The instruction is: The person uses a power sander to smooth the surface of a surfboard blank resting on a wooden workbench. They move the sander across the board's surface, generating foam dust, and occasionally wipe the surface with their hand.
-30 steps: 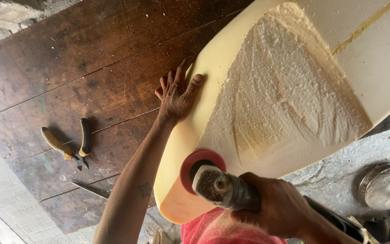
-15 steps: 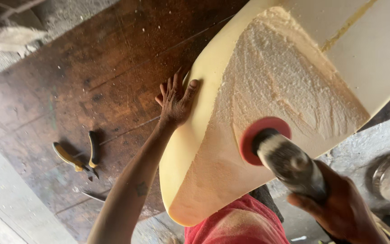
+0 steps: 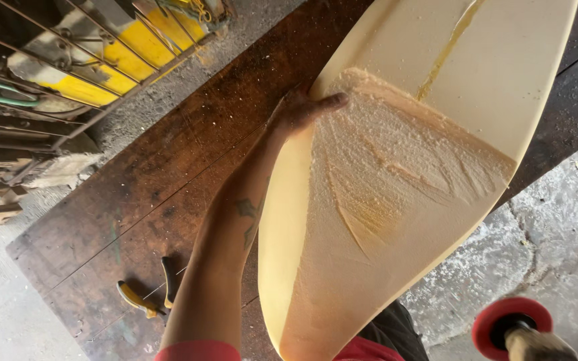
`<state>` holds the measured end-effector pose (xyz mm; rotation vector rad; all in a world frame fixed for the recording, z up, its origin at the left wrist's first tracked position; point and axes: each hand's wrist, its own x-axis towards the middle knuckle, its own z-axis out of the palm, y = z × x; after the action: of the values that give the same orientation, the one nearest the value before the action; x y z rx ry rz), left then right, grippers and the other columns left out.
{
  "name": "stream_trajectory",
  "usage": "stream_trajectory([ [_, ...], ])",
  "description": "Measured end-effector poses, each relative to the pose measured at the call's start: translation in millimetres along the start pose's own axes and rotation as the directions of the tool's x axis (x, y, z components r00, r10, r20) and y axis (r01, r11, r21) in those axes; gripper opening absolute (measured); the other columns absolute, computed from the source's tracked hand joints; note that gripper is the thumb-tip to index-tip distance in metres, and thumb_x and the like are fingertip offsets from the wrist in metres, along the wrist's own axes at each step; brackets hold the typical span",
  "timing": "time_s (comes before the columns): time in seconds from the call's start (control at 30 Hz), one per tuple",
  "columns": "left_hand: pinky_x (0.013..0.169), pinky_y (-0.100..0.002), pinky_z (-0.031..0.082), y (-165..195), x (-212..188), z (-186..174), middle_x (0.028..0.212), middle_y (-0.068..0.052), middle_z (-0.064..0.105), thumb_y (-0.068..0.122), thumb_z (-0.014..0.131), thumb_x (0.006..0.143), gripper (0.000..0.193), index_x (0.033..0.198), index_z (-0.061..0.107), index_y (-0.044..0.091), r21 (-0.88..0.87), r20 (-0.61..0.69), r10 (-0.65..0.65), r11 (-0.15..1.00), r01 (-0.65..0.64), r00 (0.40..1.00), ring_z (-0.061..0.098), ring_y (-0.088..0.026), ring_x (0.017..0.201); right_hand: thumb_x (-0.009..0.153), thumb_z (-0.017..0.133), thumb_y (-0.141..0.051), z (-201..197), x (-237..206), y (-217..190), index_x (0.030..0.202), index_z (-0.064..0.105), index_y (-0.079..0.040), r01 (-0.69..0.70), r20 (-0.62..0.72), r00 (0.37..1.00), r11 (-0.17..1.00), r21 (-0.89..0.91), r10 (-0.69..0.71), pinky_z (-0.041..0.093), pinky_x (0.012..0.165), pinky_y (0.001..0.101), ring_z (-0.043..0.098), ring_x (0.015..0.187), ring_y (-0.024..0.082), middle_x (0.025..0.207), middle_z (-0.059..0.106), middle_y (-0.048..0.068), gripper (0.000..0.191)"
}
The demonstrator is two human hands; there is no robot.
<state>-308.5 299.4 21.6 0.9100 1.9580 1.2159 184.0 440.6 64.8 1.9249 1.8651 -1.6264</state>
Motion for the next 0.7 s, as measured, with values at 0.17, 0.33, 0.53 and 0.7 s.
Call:
stream_trajectory([
  [0.17, 0.095, -0.040, 0.057, -6.9, -33.2, -10.7, 0.145, -0.021, 0.053, 0.071, 0.080, 0.084, 0.108, 0.157, 0.035, 0.006, -0.091, -0.209, -0.036, 0.996, 0.017, 0.977, 0.055, -0.029, 0.122, 0.072, 0.084, -0.032, -1.3, 0.0, -2.0, 0.136, 0.061, -0.011, 0.004, -0.039, 0.999, 1.000, 0.020, -0.003, 0.061, 0.079, 0.0396, 0.075, 0.088, 0.025, 0.099, 0.076, 0.014, 0.072],
  [0.33, 0.098, -0.052, 0.043, -22.5, -96.1, -20.6, 0.123, -0.009, 0.080, 0.063, 0.075, 0.081, 0.069, 0.127, 0.066, 0.012, -0.282, -0.264, -0.362, 0.915, 0.287, 0.894, 0.064, -0.034, 0.105, 0.073, 0.083, -0.029, -19.1, -7.5, -11.1, 0.138, 0.059, -0.010, 0.035, -0.042, 0.999, 0.999, 0.038, -0.034, 0.060, 0.078, 0.0396, 0.074, 0.088, 0.025, 0.100, 0.076, 0.014, 0.072],
  [0.53, 0.112, -0.047, 0.039, -32.8, -167.4, -31.3, 0.123, -0.007, 0.078, 0.055, 0.080, 0.077, 0.057, 0.111, 0.080, 0.009, -0.376, -0.442, -0.486, 0.863, 0.337, 0.754, 0.071, -0.020, 0.116, 0.074, 0.082, -0.026, -38.8, -2.7, -4.5, 0.139, 0.058, -0.008, 0.105, -0.012, 0.994, 0.994, 0.040, -0.104, 0.060, 0.077, 0.0395, 0.074, 0.088, 0.026, 0.101, 0.076, 0.016, 0.072],
  [0.7, 0.085, -0.052, 0.033, -5.3, -238.9, -28.7, 0.097, -0.013, 0.056, 0.053, 0.083, 0.083, 0.059, 0.124, 0.077, 0.012, -0.472, -0.603, -0.657, 0.751, 0.462, 0.453, 0.049, -0.030, 0.091, 0.076, 0.081, -0.023, -97.4, -7.4, 21.7, 0.141, 0.057, -0.007, 0.136, -0.003, 0.991, 0.990, 0.040, -0.136, 0.060, 0.077, 0.0395, 0.074, 0.087, 0.026, 0.101, 0.075, 0.017, 0.071],
])
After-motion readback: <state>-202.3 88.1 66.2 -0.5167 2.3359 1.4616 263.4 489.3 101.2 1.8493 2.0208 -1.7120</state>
